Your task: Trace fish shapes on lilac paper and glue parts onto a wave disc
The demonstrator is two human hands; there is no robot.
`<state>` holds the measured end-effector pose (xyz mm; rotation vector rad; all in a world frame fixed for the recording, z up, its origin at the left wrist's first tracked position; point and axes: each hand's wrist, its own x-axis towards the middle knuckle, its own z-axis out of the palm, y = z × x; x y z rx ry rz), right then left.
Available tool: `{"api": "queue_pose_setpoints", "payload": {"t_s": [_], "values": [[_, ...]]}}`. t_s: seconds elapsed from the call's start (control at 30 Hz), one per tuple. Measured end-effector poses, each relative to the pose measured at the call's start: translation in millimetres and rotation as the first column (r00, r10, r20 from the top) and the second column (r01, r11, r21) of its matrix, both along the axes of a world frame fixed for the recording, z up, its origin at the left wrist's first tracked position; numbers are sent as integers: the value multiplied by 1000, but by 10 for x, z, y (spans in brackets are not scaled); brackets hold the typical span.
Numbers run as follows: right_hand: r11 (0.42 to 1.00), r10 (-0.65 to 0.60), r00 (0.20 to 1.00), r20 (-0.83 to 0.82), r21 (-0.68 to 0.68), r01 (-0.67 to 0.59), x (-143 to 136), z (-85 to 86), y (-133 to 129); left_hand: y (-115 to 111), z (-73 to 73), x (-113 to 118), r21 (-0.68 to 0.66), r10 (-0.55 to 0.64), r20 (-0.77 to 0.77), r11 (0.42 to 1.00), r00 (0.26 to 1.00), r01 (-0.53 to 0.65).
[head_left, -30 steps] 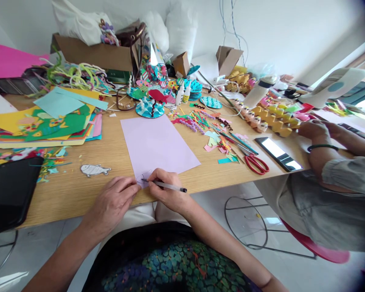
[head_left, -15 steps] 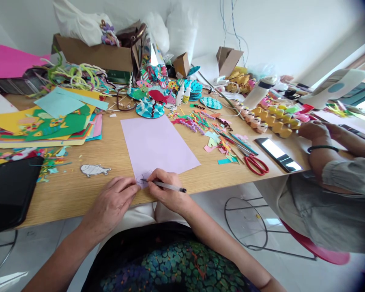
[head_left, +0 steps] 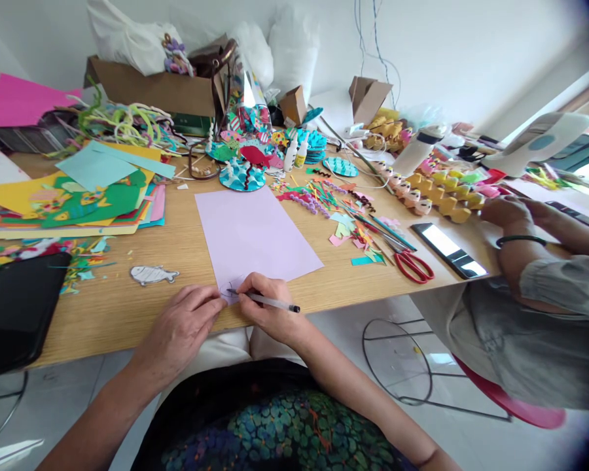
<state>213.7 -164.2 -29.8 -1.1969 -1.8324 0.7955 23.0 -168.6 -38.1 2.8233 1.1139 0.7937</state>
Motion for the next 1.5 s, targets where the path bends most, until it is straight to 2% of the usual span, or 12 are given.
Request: {"api": "queue_pose_setpoints", "payload": {"t_s": [0.67, 1.1, 1.5], "values": [[1000, 10, 1000, -7, 5, -10, 5, 28, 6, -7, 3, 3, -40, 14, 29, 999, 999, -13], [1000, 26, 1000, -15, -3, -26, 10, 13, 7, -9, 4, 11, 4, -1, 27, 1000, 1000, 0], [999, 21, 1000, 10, -40, -20, 12, 44, 1, -19, 11, 16, -43, 26, 21, 999, 999, -25]]}}
